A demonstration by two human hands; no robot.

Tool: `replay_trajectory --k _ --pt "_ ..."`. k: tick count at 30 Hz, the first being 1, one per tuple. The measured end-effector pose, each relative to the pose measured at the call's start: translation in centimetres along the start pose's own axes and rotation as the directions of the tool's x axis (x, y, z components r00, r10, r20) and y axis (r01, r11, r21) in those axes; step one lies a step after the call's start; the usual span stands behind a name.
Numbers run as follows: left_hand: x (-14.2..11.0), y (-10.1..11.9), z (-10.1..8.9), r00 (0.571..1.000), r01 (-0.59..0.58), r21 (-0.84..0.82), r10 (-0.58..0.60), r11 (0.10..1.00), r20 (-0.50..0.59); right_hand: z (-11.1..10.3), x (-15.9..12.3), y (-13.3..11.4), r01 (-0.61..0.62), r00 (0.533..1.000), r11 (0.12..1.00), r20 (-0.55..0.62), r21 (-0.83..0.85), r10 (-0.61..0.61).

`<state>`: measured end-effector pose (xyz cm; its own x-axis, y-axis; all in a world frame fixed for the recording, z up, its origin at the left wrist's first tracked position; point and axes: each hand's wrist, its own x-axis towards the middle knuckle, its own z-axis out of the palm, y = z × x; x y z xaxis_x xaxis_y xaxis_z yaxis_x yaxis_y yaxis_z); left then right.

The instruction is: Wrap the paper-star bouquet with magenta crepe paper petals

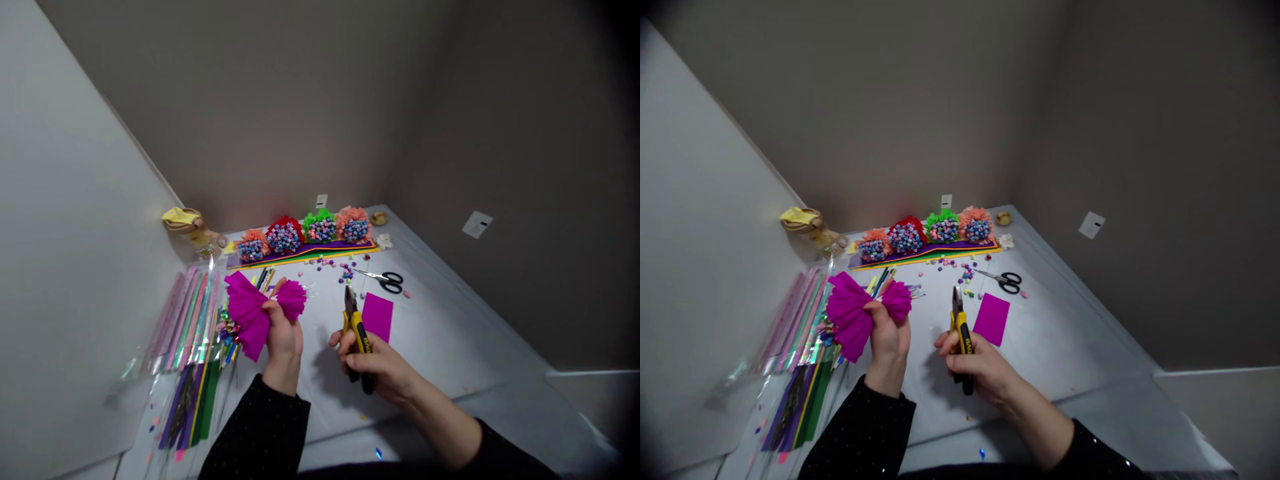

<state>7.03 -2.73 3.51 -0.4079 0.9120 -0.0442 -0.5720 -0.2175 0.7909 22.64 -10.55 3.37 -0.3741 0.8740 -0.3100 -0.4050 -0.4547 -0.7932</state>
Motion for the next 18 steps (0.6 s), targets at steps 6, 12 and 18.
replay_trajectory --k 6,12,18 --pt "0.1 0.0 -1.2 0.992 -0.023 0.066 0.015 0.998 0.126 1.0 -1.0 -1.2 0.037 0.999 0.978 -0.020 -0.204 -0.042" --pt "0.4 0.2 -1.4 0.968 -0.147 0.132 0.115 0.980 0.221 1.3 -1.9 -2.5 -0.019 1.000 0.934 0.007 -0.356 0.023" --pt "1.2 0.0 -2.1 0.911 -0.237 0.050 0.204 0.970 0.357 1.0 -2.4 -3.0 -0.079 0.995 0.945 0.028 -0.318 0.093"
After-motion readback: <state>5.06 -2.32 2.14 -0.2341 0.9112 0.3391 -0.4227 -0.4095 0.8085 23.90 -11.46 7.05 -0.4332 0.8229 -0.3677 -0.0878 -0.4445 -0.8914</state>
